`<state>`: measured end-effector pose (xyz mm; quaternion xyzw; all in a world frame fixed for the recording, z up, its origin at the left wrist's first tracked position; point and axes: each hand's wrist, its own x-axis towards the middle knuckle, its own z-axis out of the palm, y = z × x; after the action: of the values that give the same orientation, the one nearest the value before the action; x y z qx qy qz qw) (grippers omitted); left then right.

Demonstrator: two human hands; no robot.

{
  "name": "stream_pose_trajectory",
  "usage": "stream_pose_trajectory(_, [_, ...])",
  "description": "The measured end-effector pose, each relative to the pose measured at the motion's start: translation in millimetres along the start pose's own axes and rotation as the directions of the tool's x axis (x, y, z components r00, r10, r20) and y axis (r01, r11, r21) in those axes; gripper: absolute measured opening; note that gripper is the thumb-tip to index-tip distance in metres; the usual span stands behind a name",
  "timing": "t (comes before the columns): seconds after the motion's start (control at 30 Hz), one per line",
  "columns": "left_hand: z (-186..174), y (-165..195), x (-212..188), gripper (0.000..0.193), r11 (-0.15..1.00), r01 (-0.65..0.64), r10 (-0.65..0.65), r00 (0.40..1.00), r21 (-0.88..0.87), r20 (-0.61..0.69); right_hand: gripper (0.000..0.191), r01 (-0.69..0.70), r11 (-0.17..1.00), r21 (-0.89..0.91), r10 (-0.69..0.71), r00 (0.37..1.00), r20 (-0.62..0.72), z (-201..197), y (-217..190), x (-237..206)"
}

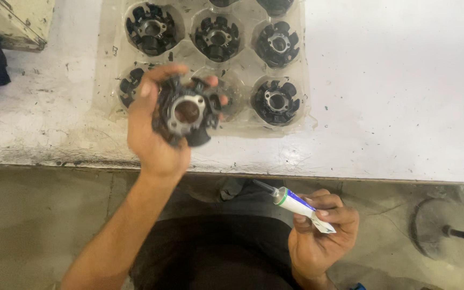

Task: The person picks black rotor-like components from plastic trays one at a time and squeezes adhesive from a tube onto each component's hub area, then places the treated component back into the tray. Near the end they wipe the adhesive tube with a cloth and continue treating more components.

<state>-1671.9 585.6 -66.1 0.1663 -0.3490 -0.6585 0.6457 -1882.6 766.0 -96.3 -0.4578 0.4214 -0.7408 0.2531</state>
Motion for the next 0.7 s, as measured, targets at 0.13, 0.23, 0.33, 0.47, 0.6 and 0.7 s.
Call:
stream_pose_trajectory(0.13, [-16.4, -15.6, 73.6, 0.025, 0.876, 0.195, -0.136, 0.977, 0.440, -0.163, 0.031, -0.116, 0.990, 0.075, 0.111, 0.992, 0.064, -5.2, -5.8, -3.7])
stream_pose_trajectory(0.23, [-18.1, -13.1, 86.3, 0.018, 0.248, 0.087, -0.231, 0.973, 0.965, -0.029, 0.029, -0.211, 0.951, 0.228, 0.185, 0.974, 0.130, -7.0, -7.5, -5.8])
stream_pose_trajectory(0.33, [-4.3, -9.4, 86.7, 0.022, -0.058, -0.328, -0.170, 0.934, 0.943, 0.314, 0.029, -0.245, 0.946, 0.212, 0.227, 0.968, 0.106, -11.0, -6.1, -6.3])
stream_pose_trajectory(0.47, [24.2, -5.0, 83.4, 0.008, -0.284, -0.431, -0.075, 0.901, 0.857, 0.428, 0.028, -0.228, 0.953, 0.200, 0.221, 0.974, 0.057, -18.2, -4.4, -7.8])
stream_pose_trajectory(0.6, [49.9, -14.0, 77.2, 0.010, -0.148, -0.455, -0.197, 0.884, 0.878, 0.424, 0.028, -0.192, 0.963, 0.189, 0.193, 0.981, 0.016, -21.5, -1.3, -8.2])
stream_pose_trajectory(0.7, [63.9, -35.7, 68.3, 0.025, -0.093, -0.489, -0.339, 0.835, 0.867, 0.434, 0.029, -0.194, 0.961, 0.198, 0.192, 0.981, 0.027, -20.1, -0.1, -10.7])
